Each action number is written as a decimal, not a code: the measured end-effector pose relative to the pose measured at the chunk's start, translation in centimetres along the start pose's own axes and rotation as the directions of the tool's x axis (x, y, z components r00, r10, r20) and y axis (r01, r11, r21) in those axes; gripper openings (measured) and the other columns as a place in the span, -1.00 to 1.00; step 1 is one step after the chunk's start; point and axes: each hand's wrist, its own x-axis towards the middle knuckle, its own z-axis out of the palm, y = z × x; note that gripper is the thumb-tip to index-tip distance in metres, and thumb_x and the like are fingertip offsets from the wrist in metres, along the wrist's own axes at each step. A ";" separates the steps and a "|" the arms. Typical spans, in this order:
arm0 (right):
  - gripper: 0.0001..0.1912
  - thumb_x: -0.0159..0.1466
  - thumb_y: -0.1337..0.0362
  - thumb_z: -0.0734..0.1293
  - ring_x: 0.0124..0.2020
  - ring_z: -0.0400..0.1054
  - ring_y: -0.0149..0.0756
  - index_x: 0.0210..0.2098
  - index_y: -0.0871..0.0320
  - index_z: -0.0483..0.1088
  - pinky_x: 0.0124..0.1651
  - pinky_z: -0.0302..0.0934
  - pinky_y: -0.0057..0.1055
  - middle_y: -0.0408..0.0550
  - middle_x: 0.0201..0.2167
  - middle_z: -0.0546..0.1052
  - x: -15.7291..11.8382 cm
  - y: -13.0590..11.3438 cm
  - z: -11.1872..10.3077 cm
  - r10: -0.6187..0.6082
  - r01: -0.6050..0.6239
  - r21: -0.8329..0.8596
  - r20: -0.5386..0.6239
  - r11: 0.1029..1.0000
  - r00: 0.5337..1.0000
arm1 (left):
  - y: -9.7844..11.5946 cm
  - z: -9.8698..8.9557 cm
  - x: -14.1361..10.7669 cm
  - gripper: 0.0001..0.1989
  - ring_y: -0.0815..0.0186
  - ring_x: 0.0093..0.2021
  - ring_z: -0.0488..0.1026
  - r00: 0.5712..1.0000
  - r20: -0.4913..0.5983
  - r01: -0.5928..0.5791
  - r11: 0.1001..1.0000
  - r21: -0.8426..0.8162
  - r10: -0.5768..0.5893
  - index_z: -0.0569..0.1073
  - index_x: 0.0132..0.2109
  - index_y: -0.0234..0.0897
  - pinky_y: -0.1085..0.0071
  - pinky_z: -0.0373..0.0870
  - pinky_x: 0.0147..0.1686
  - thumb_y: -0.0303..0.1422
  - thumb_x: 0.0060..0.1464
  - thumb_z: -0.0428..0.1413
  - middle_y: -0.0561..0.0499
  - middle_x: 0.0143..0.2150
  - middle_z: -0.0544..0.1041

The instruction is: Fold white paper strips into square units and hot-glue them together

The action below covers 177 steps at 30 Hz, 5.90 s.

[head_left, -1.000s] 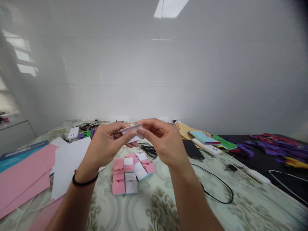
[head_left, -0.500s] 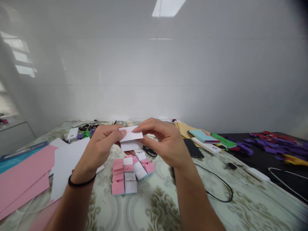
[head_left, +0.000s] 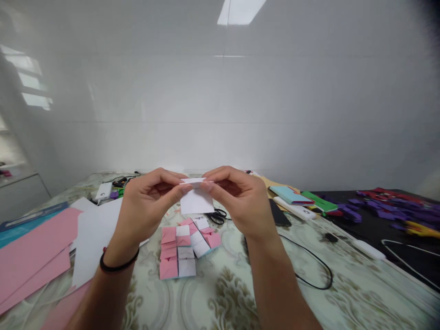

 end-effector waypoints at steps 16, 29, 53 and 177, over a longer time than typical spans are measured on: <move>-0.75 0.18 0.14 0.58 -0.34 0.49 -0.35 -0.25 0.10 0.55 -0.25 0.38 -0.39 -0.14 -0.38 0.62 0.3 0.3 0.6 0.187 -0.190 0.063 0.054 0.980 0.981 | -0.4 0.2 0.2 -0.76 0.31 -0.29 0.62 0.997 -0.059 0.053 0.998 -0.019 -0.054 0.56 -0.11 -0.20 0.50 0.55 -0.34 -0.32 0.10 0.38 0.03 -0.31 0.65; -0.74 0.26 0.15 0.53 -0.43 0.31 -0.43 -0.45 0.14 0.49 -0.35 0.20 -0.46 -0.22 -0.51 0.46 0.0 0.4 0.7 0.122 -0.123 0.004 0.110 0.992 0.986 | -1.3 -0.6 0.0 -0.84 0.36 -0.45 0.51 0.999 0.045 0.004 0.986 0.167 -0.011 0.70 -0.29 -0.18 0.50 0.36 -0.47 -0.23 0.20 0.31 0.08 -0.44 0.65; -0.89 0.29 0.25 0.44 -0.38 0.37 -0.42 -0.35 0.14 0.52 -0.28 0.29 -0.44 -0.16 -0.39 0.56 0.3 0.9 1.3 0.122 -0.128 0.046 0.123 0.991 0.985 | -0.4 -0.9 0.1 -0.77 0.43 -0.50 0.27 0.987 0.161 -0.021 0.962 0.273 -0.024 0.68 -0.33 -0.22 0.47 0.15 -0.50 -0.25 0.26 0.22 0.13 -0.54 0.46; -0.70 0.30 0.41 0.47 -0.13 0.48 -0.32 -0.11 -0.14 0.68 -0.21 0.52 -0.39 -0.11 -0.12 0.55 0.0 0.7 0.0 -0.092 0.091 0.017 0.101 0.996 0.991 | -0.7 -0.8 0.0 -0.85 0.38 -0.18 0.67 0.995 0.066 -0.066 0.994 -0.092 0.072 0.63 -0.11 -0.17 0.57 0.65 -0.19 -0.50 0.20 0.30 0.05 -0.14 0.67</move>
